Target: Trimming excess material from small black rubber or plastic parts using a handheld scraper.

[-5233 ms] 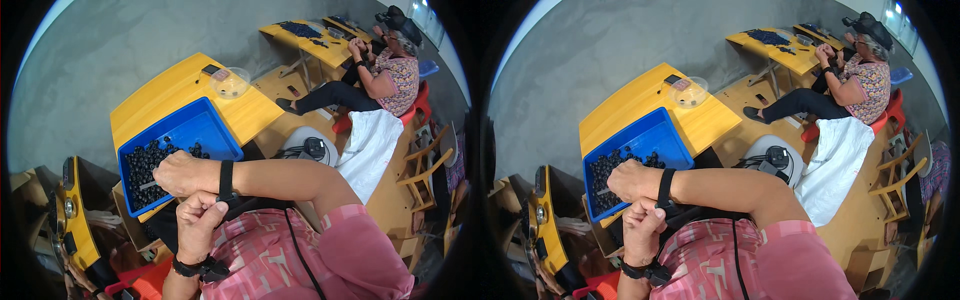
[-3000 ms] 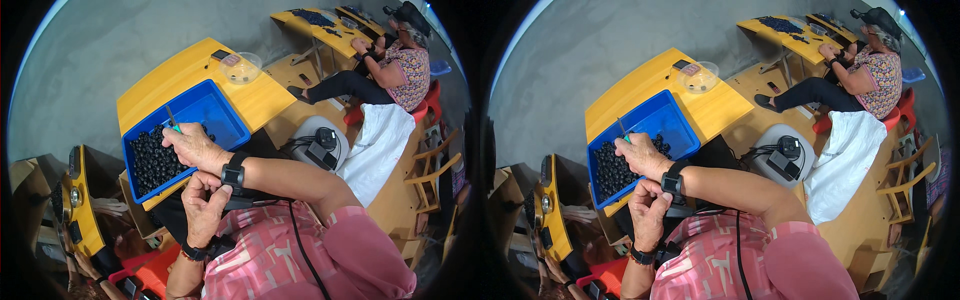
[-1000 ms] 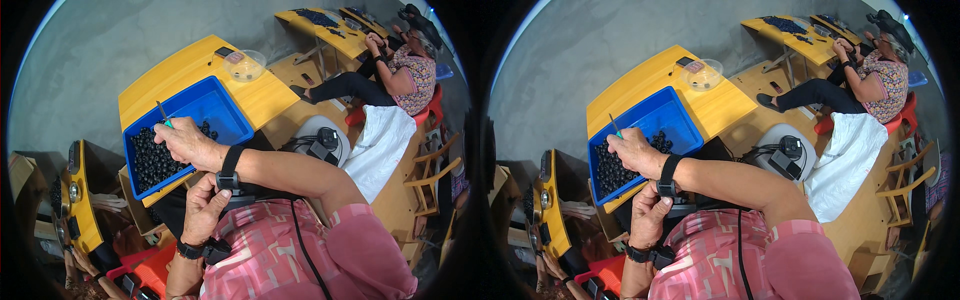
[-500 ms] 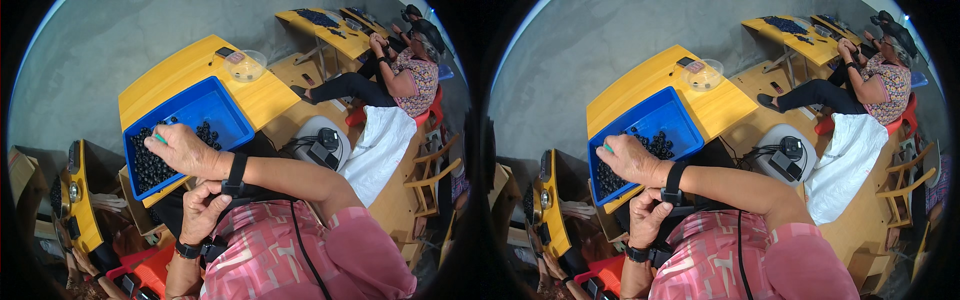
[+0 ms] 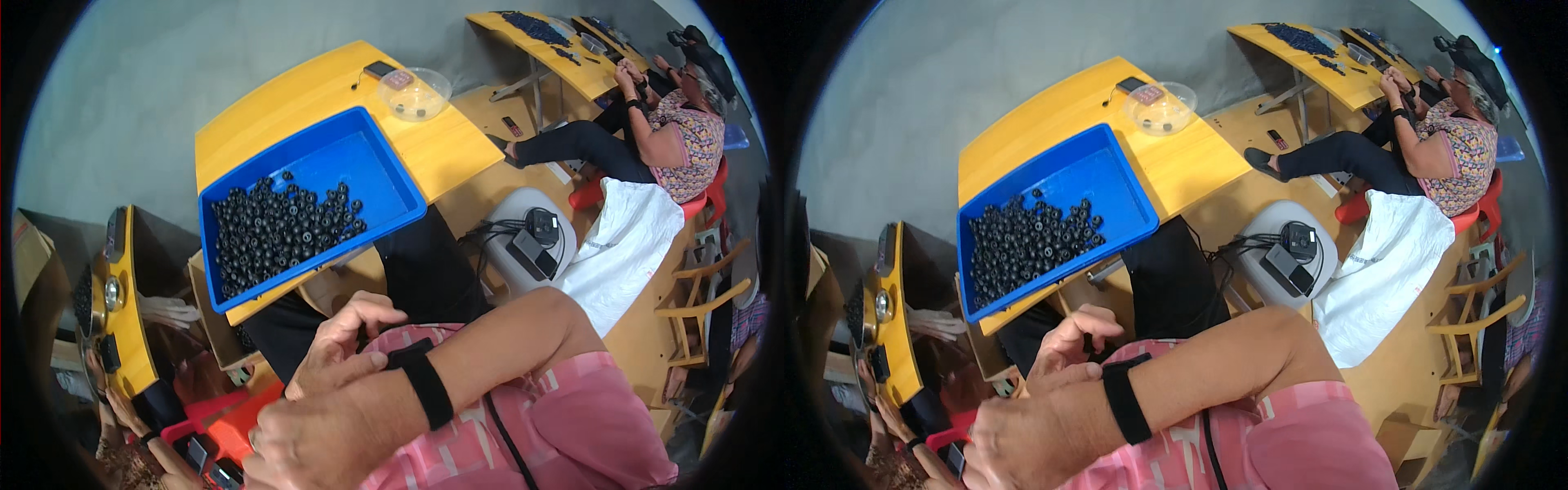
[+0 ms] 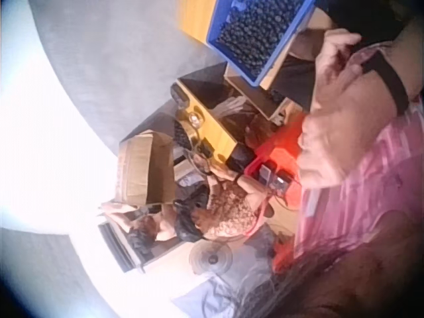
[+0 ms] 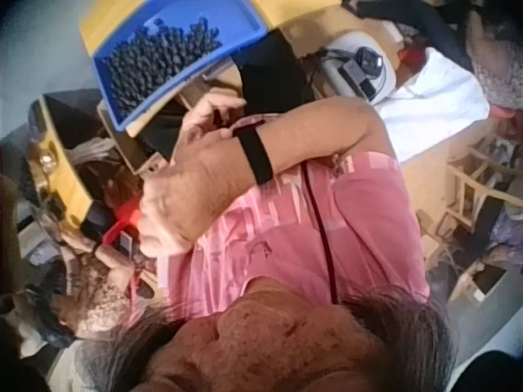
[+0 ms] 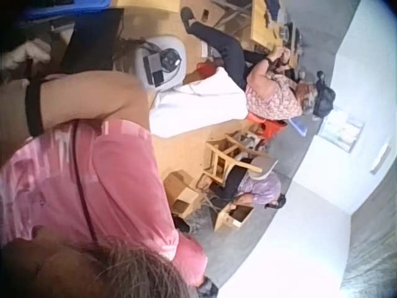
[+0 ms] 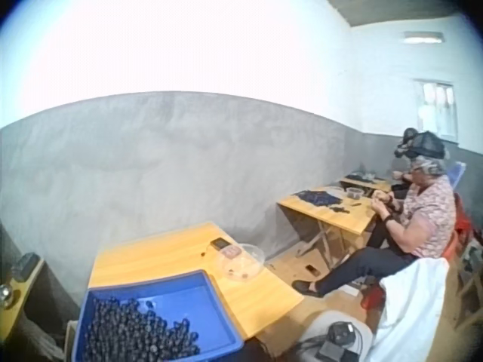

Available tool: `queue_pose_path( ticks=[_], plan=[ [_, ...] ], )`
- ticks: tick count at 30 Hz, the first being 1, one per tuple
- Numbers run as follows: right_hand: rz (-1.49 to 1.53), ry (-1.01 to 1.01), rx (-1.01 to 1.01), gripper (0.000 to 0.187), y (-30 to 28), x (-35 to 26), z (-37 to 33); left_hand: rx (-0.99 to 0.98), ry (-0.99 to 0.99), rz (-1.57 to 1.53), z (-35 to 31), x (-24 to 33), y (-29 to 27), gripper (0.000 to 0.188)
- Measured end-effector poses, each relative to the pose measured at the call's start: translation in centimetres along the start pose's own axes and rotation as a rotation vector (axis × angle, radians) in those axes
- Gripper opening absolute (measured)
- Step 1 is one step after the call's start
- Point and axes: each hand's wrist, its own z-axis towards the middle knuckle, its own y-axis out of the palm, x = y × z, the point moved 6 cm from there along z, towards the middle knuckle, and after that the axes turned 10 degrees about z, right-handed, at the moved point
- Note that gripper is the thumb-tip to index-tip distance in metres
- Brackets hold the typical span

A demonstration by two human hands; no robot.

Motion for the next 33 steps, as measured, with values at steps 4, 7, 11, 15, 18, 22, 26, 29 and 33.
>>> queue_pose_path(
  ticks=[4,7,11,15,18,22,26,29,33],
  plan=[
    [0.118,-0.02,-0.304,0.02,0.4,-2.3,1.1,-0.209,0.078,0.145,-0.7,2.3,1.2,0.033],
    [0.163,0.0,-0.323,0.02,0.4,-2.5,0.4,-0.204,0.055,0.18,-1.0,2.9,1.4,0.027],
    [0.199,0.027,-0.348,0.019,1.2,-3.0,0.3,-0.123,0.072,0.214,-1.2,3.2,1.6,0.027],
    [0.207,0.055,-0.362,0.019,0.9,-3.7,0.1,-0.077,-0.069,0.093,-1.1,3.4,1.9,0.032],
    [0.216,0.08,-0.367,0.019,1.0,-2.9,0.0,-0.181,-0.127,-0.046,-1.0,3.6,2.6,0.036],
    [0.216,0.114,-0.375,0.019,0.7,-2.6,-0.3,-0.147,-0.026,-0.014,-0.9,4.5,2.5,0.029],
    [0.212,0.139,-0.387,0.018,0.9,-3.0,-0.5,-0.2,0.069,0.029,-0.4,4.9,2.8,0.026],
    [0.217,0.157,-0.392,0.018,1.2,-2.9,-0.4,-0.231,0.067,0.073,-0.2,5.1,3.0,0.024],
    [0.223,0.172,-0.405,0.018,1.3,-2.8,-0.5,-0.294,0.08,0.044,0.1,4.8,3.4,0.02]
  ],
)
